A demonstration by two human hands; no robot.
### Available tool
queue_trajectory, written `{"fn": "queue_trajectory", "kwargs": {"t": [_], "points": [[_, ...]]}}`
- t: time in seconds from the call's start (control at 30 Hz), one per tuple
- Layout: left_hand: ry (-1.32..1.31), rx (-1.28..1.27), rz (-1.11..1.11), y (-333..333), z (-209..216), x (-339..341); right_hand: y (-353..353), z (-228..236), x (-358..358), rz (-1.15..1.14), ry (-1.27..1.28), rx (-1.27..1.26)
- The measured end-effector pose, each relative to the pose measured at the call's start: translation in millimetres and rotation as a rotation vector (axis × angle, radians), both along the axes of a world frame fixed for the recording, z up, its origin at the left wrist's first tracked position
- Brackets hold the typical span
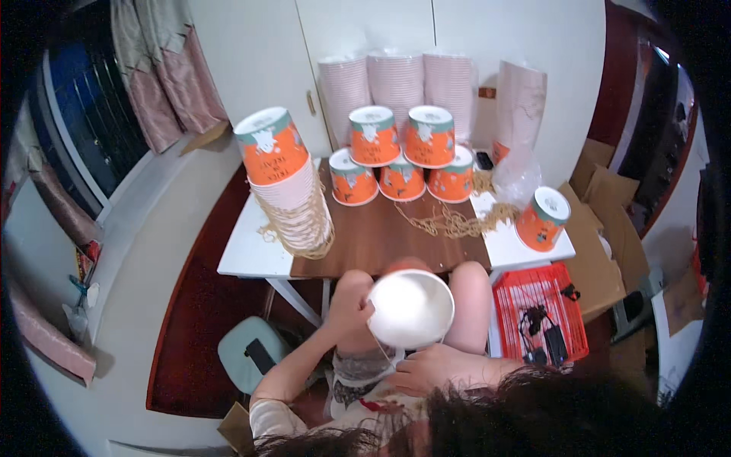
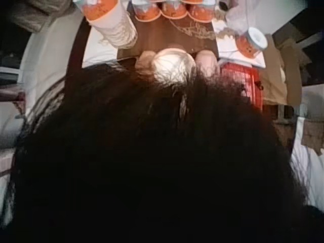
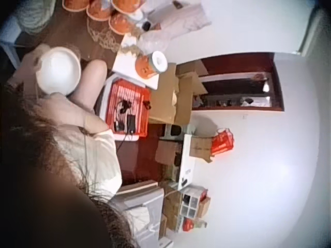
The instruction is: Attaching handle strings to small paper buckets for packaging.
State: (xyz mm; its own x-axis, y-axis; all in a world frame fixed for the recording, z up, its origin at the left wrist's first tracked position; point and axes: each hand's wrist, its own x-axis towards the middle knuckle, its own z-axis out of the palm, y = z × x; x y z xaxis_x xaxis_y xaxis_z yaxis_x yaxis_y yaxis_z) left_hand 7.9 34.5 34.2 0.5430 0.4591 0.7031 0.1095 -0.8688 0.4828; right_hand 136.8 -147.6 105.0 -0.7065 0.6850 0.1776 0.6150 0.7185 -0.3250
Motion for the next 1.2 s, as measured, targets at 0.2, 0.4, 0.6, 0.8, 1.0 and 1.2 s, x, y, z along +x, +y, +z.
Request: {"fn": "queue_trajectory", "kwargs": {"t": [0.2,0.4,0.6,0.8,1.0,1.2], "points": [[0.035,0.681,0.607,69,132,-61,91,39,4,-0.140,-0.095,0.626],[0.082,1.094,0.995,160,230,-88,269,71,-14,-0.197,-0.004,0.983],[0.278,1.106,1.099,259,224,-90,361,65,-36,-0.303,-0.067,0.937],[0.296,0.987,1.149,276,199,-86,380,39,-31,-0.317,-0.013,0.794],[0.459,0.665,1.081,269,154,-101,371,11,-35,-0.216,0.021,0.799],[0.378,0.419,1.013,263,134,-109,365,-13,-32,-0.147,0.112,0.796]]}}
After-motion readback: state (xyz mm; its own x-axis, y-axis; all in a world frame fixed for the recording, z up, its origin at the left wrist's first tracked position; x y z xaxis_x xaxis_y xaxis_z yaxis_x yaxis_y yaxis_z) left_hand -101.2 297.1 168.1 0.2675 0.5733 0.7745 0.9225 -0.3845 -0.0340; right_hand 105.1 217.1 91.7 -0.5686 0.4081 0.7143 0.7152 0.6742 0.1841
